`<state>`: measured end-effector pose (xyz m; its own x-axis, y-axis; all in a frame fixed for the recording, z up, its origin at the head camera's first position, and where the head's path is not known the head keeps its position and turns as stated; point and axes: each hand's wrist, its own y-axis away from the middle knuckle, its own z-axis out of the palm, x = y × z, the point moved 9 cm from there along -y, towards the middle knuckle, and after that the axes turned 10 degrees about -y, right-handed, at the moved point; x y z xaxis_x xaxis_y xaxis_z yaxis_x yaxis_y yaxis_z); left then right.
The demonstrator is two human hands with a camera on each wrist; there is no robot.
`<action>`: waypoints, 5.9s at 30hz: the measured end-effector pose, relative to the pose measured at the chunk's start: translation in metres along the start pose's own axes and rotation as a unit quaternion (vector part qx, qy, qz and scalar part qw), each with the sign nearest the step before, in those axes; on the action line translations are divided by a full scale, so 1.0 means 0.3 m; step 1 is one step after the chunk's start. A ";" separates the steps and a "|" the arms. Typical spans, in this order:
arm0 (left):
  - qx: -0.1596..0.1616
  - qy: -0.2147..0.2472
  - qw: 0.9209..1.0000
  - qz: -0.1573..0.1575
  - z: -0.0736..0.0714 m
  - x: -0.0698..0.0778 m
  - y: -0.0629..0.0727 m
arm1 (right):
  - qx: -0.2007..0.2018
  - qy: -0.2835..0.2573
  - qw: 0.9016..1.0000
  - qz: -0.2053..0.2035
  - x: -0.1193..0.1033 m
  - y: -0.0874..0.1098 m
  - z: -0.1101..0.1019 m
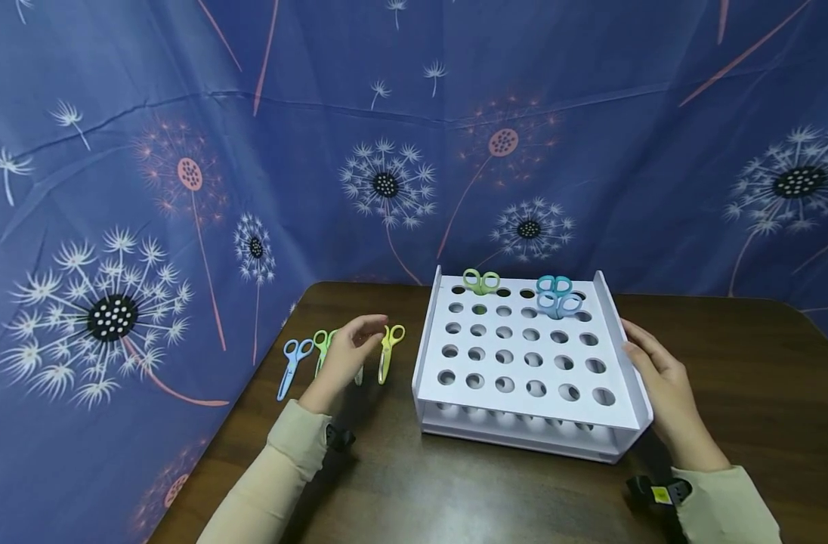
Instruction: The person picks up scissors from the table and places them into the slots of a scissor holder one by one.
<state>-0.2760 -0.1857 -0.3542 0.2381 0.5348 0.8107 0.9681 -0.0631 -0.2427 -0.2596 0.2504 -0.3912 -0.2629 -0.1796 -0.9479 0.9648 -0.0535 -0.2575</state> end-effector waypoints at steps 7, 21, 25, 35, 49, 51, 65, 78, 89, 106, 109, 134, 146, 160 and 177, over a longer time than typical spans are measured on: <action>0.014 -0.075 0.997 -0.034 -0.073 -0.124 -0.016 | -0.002 -0.006 1.000 -0.004 0.004 0.002 0.010; 0.012 -0.182 0.982 -0.047 -0.158 -0.182 -0.024 | 0.004 -0.002 1.000 0.000 -0.010 0.005 0.001; -0.011 -0.211 0.976 -0.057 -0.186 -0.201 -0.023 | 0.005 0.006 1.000 0.006 -0.006 0.007 -0.002; -0.032 -0.268 0.958 -0.096 -0.248 -0.280 -0.022 | -0.007 0.001 1.000 0.005 -0.012 0.011 0.009; -0.025 -0.304 0.945 -0.118 -0.328 -0.315 -0.043 | -0.001 0.010 1.000 0.020 -0.014 0.014 0.003; -0.026 -0.311 0.943 -0.117 -0.334 -0.321 -0.044 | -0.004 0.004 1.000 0.020 -0.014 0.013 0.008; -0.022 -0.337 0.931 -0.135 -0.352 -0.390 -0.063 | 0.004 0.012 1.000 0.024 -0.010 0.009 0.003; -0.018 -0.352 0.926 -0.135 -0.364 -0.466 -0.093 | 0.010 0.000 1.000 0.025 -0.009 0.012 -0.002; -0.040 -0.381 0.906 -0.181 -0.370 -0.519 -0.090 | 0.003 0.017 1.000 0.025 -0.012 0.014 0.006; -0.039 -0.369 0.905 -0.208 -0.382 -0.562 -0.091 | 0.006 0.015 1.000 0.022 -0.009 0.023 -0.004; -0.034 -0.367 0.908 -0.201 -0.377 -0.557 -0.097 | 0.006 0.005 1.000 0.017 -0.012 0.024 -0.006; 0.020 -0.398 0.901 -0.170 -0.410 -0.604 -0.099 | 0.007 0.010 1.000 0.020 -0.012 0.022 0.003; 0.013 -0.416 0.895 -0.158 -0.431 -0.593 -0.126 | 0.046 -0.003 0.996 0.076 -0.001 0.005 0.004; 0.011 -0.415 0.894 -0.168 -0.440 -0.581 -0.104 | 0.028 -0.031 0.996 0.083 0.007 0.015 0.015; 0.023 -0.415 0.895 -0.159 -0.468 -0.568 -0.094 | 0.036 -0.042 0.997 0.058 0.008 0.019 0.013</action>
<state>-0.3328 -0.3934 -0.4105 -0.2086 0.9628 0.1716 0.9678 0.2285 -0.1059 -0.2549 0.2458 -0.3942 -0.1519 -0.2698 -0.9509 0.9867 -0.0977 -0.1299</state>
